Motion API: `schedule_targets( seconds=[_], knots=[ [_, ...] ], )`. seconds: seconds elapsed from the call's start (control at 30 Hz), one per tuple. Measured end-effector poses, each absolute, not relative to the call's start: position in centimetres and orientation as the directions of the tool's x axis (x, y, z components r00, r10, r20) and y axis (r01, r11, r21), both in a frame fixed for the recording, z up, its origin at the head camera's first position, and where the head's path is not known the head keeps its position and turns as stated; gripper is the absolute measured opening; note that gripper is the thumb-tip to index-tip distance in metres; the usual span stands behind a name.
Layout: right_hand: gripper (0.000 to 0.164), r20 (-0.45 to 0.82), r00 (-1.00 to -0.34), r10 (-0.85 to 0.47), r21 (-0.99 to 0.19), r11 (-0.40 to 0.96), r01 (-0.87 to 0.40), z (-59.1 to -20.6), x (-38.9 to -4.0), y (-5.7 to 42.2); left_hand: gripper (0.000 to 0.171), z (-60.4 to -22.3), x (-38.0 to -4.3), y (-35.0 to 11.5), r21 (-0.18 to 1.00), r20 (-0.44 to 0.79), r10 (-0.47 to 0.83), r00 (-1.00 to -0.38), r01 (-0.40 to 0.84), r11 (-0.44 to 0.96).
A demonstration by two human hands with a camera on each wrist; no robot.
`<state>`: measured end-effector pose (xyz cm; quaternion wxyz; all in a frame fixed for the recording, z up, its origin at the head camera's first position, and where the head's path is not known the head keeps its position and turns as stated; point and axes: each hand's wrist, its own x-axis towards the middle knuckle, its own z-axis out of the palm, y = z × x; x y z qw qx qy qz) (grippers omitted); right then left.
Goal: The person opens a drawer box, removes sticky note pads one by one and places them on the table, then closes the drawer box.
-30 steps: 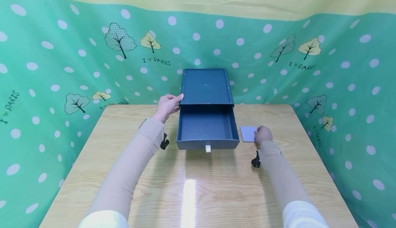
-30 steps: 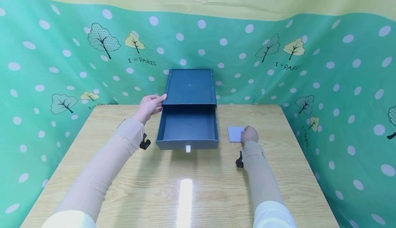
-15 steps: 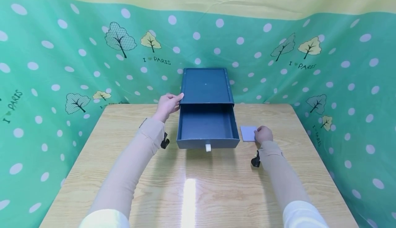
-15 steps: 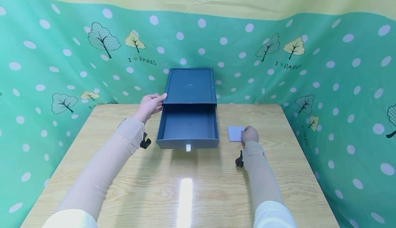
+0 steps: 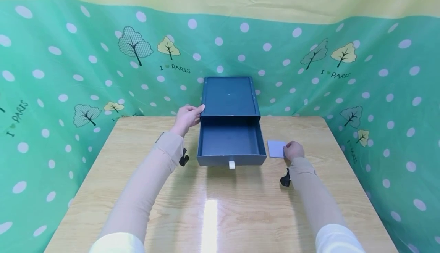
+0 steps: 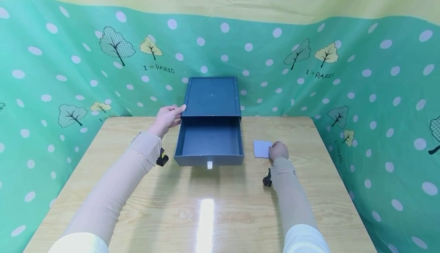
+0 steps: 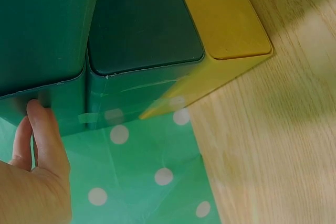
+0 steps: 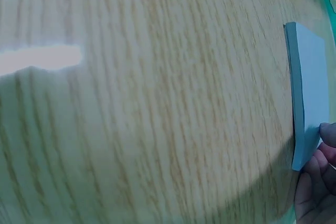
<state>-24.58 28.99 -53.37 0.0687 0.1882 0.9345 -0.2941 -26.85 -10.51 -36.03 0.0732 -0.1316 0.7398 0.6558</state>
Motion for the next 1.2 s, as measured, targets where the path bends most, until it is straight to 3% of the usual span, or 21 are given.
schedule_targets(
  seconds=[0.63,0.93,1.2],
  knots=[
    [0.038,-0.284,-0.93,0.234,-0.645,0.671,0.366,-50.8,-24.0,30.2,0.037,-36.2,-26.8,-10.7,0.958,-0.265,-0.089,-0.96,-0.273,0.091],
    [0.036,-0.243,-0.951,0.194,-0.671,0.674,0.309,-49.4,-23.6,29.7,0.038,-36.5,-26.7,-10.9,0.952,-0.278,-0.114,-0.954,-0.289,0.096],
    [0.034,-0.119,-0.985,0.127,-0.688,0.705,0.174,-47.0,-24.7,29.0,0.039,-36.4,-27.0,-10.7,0.954,-0.272,-0.102,-0.957,-0.282,0.098]
  ],
)
